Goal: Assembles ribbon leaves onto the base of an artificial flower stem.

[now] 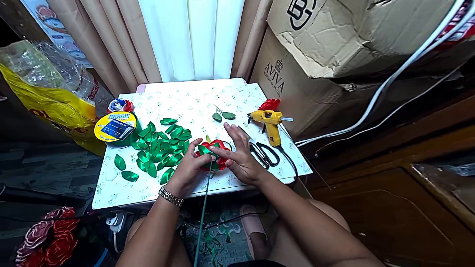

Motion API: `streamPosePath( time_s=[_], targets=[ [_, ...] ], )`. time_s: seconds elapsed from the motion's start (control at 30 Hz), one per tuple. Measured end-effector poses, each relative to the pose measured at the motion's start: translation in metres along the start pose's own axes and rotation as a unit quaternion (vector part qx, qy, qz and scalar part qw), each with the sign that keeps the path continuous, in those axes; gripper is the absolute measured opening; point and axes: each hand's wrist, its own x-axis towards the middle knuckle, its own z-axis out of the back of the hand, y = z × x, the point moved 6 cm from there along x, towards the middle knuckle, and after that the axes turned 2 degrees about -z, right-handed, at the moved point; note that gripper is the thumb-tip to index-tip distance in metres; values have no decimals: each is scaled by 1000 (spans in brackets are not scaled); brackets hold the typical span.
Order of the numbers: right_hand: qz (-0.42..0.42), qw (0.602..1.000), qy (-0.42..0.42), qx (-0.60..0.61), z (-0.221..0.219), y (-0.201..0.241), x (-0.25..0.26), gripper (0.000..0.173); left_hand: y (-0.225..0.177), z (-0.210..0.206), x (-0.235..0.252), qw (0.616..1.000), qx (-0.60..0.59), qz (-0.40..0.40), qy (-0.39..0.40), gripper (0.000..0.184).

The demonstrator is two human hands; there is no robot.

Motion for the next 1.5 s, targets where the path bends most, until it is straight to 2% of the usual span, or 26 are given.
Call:
streamPosePath(
  time_s=[0.33, 0.67, 0.8, 0.93, 1.2, 1.5],
  targets=[
    [27, 999, -23, -1, 2, 8, 4, 59, 1, 0, 1, 1000, 6, 0, 0, 74],
    [-39, 996, -20, 81, -6, 4, 0, 62, -1, 3, 1, 999, 36, -17, -16, 82],
    [-44, 993, -33, 103, -2, 8, 3, 66, -2, 3, 0, 1000, 22, -11, -11, 77],
    [-18, 995, -45, 88, -3, 12, 2, 65, -2, 1, -1, 1000, 2, -8, -1, 77],
    [-49, 992, -36, 109, -14, 4, -1, 64, 0, 5, 0, 1000, 12, -14, -6, 82],
    [-22, 996, -45, 75, -9, 10, 2, 64, -4, -1, -2, 1000, 10, -8, -1, 79]
  ],
)
